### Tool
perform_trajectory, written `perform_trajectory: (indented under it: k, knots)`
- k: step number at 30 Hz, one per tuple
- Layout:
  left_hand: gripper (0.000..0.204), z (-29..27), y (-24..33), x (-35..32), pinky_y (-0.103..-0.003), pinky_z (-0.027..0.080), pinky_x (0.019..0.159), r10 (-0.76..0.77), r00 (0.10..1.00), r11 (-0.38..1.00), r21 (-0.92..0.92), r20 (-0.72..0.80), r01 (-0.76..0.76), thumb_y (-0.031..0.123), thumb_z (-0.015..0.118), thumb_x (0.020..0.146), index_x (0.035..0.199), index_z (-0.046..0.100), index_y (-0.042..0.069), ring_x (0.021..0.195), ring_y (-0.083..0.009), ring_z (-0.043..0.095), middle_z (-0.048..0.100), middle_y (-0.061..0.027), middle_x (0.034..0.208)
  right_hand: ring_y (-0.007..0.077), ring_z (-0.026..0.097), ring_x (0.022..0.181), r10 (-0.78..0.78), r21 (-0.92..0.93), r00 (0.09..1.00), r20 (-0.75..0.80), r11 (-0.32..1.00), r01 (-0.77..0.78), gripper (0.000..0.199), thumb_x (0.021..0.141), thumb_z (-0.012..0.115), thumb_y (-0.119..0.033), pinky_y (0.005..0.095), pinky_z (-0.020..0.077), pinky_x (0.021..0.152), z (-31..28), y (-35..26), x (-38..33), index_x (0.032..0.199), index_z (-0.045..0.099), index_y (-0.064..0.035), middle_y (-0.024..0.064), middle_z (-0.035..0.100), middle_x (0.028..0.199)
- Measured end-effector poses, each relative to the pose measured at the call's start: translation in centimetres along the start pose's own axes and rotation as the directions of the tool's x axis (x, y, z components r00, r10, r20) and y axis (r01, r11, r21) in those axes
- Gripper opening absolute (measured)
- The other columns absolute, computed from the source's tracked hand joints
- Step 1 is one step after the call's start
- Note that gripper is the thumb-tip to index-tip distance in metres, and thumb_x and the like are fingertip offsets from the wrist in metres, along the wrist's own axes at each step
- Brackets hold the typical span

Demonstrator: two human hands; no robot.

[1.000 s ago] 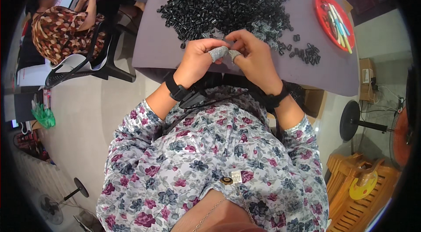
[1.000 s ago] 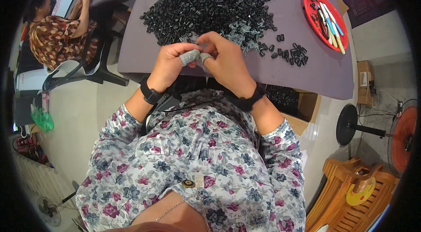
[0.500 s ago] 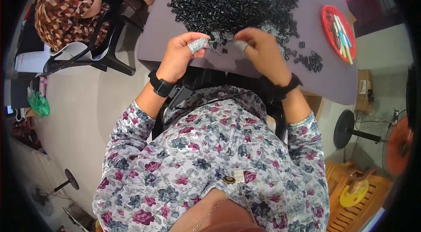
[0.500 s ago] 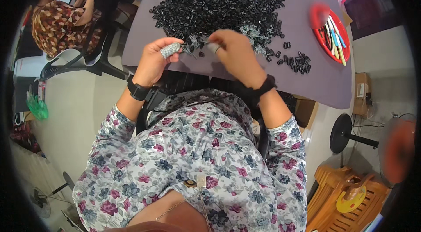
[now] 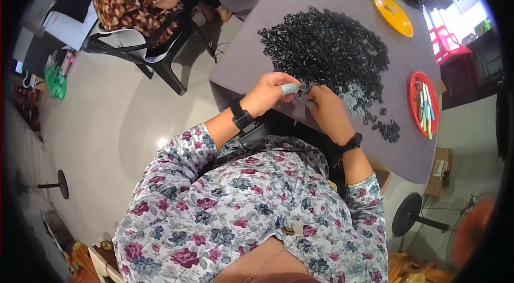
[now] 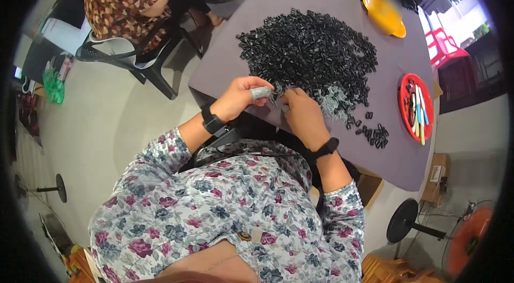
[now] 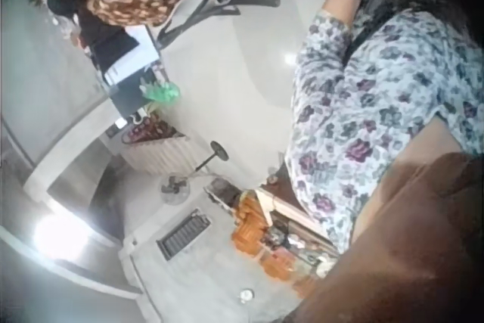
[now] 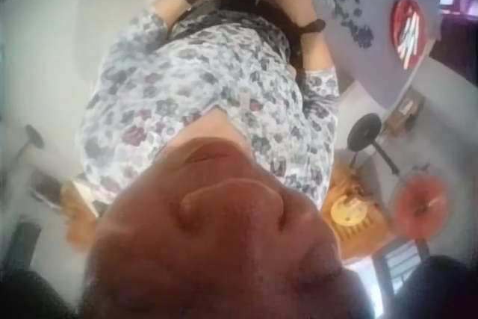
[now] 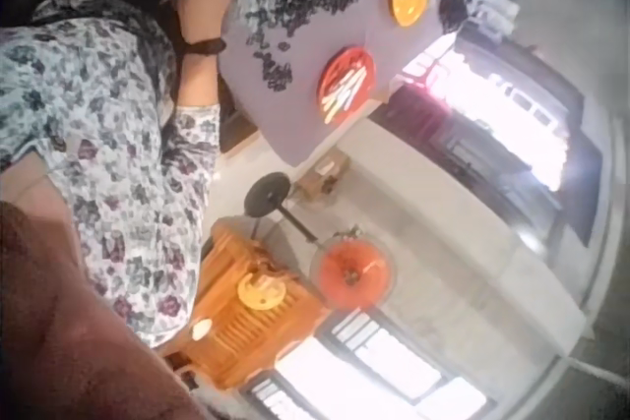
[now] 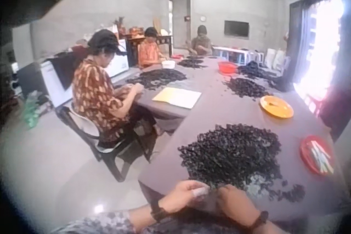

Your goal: Packaging small black plastic clips into bags while sitting at a table.

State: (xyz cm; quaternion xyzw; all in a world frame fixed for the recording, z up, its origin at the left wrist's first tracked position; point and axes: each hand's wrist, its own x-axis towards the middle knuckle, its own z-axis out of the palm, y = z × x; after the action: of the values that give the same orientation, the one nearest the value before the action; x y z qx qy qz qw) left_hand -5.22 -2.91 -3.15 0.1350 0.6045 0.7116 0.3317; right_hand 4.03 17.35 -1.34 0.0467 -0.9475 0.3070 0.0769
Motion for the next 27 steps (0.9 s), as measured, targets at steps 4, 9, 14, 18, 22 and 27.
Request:
perform_trajectory:
  k: [4,9,14,18,22,27]
  knots:
    - [0.018,0.1,-0.5,2.0,-0.024,0.056,0.076,0.024,0.996,0.999,0.037,0.086,-0.027,0.009,0.063,0.1,0.114,0.073,0.003,0.08,-0.0081,0.066,0.072,-0.0023,0.098,0.0405,0.064,0.095,0.019,-0.088,1.0,-0.007,0.996,-0.02,0.025,0.079,0.067,0.004,0.0458,0.0522,0.082,-1.5,0.5,0.6,0.103,0.065,-0.0019,0.0197,0.063,0.103]
    - [0.018,2.3,0.0,2.9,-0.023,0.055,0.074,-0.024,0.998,0.997,0.075,0.06,0.019,0.01,0.065,0.099,0.113,0.073,0.002,0.078,-0.0082,0.065,0.072,-0.0023,0.096,0.0405,0.064,0.101,-0.031,-0.127,0.97,-0.242,0.992,0.0,0.038,0.078,0.067,0.005,0.0446,0.0527,0.086,-3.2,0.9,4.1,0.115,0.064,-0.0053,0.0176,0.062,0.111]
    - [0.018,2.7,0.2,3.6,-0.023,0.055,0.074,-0.049,0.996,0.987,0.157,0.072,0.037,0.01,0.066,0.099,0.113,0.073,0.003,0.079,-0.0078,0.066,0.073,-0.0021,0.097,0.04,0.064,0.101,0.034,-0.172,0.978,-0.204,0.983,-0.07,0.038,0.079,0.065,0.007,0.0441,0.0525,0.085,-4.7,5.0,4.2,0.115,0.065,-0.0055,0.0159,0.061,0.112]
    - [0.017,1.8,-0.1,3.9,-0.022,0.058,0.074,-0.065,0.993,0.993,0.105,0.096,0.054,0.01,0.067,0.1,0.114,0.072,0.002,0.082,-0.0074,0.068,0.073,-0.0021,0.098,0.0379,0.065,0.098,0.025,-0.085,0.988,-0.153,0.996,-0.038,0.033,0.079,0.064,0.008,0.0417,0.0528,0.084,-4.6,5.4,3.1,0.11,0.068,-0.003,0.0161,0.064,0.105]
    - [0.017,1.8,-0.2,3.6,-0.023,0.06,0.076,-0.043,0.993,0.997,0.069,0.109,0.036,0.008,0.065,0.101,0.115,0.072,0.001,0.084,-0.0076,0.069,0.073,-0.0032,0.1,0.0358,0.067,0.091,0.063,0.117,0.976,-0.206,0.992,-0.039,0.023,0.083,0.066,0.004,0.0419,0.0535,0.082,-4.6,5.2,1.7,0.104,0.069,-0.0008,0.0171,0.067,0.096]
    - [0.018,1.2,-0.5,3.6,-0.023,0.06,0.077,-0.01,0.995,0.999,0.033,0.102,0.007,0.008,0.064,0.102,0.117,0.071,0.0,0.084,-0.0082,0.069,0.073,-0.0044,0.101,0.0301,0.068,0.085,0.12,0.228,0.963,-0.24,0.972,-0.064,0.021,0.086,0.069,0.002,0.0372,0.054,0.079,-5.0,4.9,1.0,0.106,0.071,-0.0002,0.0153,0.066,0.093]
